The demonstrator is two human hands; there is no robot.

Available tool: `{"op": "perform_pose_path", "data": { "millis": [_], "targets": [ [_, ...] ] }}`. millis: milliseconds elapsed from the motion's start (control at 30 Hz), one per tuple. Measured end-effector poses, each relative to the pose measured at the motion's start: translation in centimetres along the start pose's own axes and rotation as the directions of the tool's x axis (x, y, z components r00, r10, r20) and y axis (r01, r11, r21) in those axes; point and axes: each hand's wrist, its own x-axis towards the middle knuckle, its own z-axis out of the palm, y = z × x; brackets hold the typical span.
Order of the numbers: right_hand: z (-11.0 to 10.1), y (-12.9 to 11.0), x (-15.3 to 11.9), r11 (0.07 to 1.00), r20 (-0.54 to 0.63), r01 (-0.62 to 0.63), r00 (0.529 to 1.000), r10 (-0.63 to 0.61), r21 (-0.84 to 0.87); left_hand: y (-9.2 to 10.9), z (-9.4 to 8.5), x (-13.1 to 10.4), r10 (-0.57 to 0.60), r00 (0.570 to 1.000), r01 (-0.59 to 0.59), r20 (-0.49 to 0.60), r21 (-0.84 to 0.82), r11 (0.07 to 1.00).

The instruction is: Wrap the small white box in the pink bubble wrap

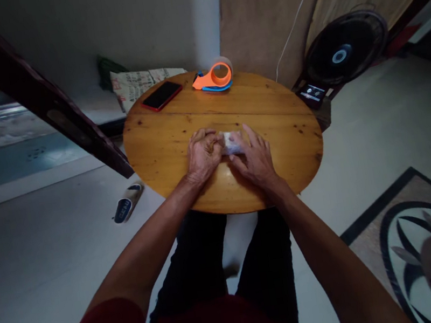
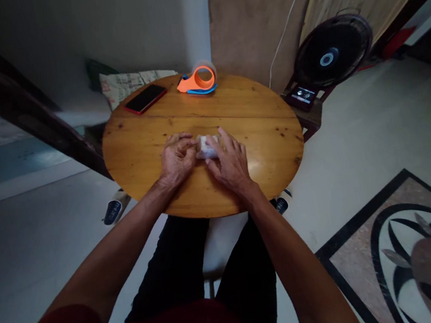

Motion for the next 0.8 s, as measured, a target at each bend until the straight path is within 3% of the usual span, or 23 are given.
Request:
{"op": "perform_pose_path", "data": {
  "millis": [300, 567, 800],
  "targets": [
    [-0.2, -0.1, -0.2, 0.999, -0.022, 0.039, 0.999, -0.038, 0.024, -0.2, 0.1, 0.0, -0.027, 1.000, 0.027, 0.016, -0.028, 0.999],
    [0.1, 0.7, -0.5, 0.982, -0.175, -0.051, 0.981, 0.084, 0.182, -0.2, 0.0, 0.0, -0.040, 0.999, 0.040, 0.003, -0.029, 0.999],
    [0.5, 1.5, -0.4, 0.949, -0.199, -0.065, 0.971, 0.131, 0.308, 0.1, -0.2, 0.0, -0.038, 0.999, 0.040, 0.038, -0.058, 0.998]
  ]
}}
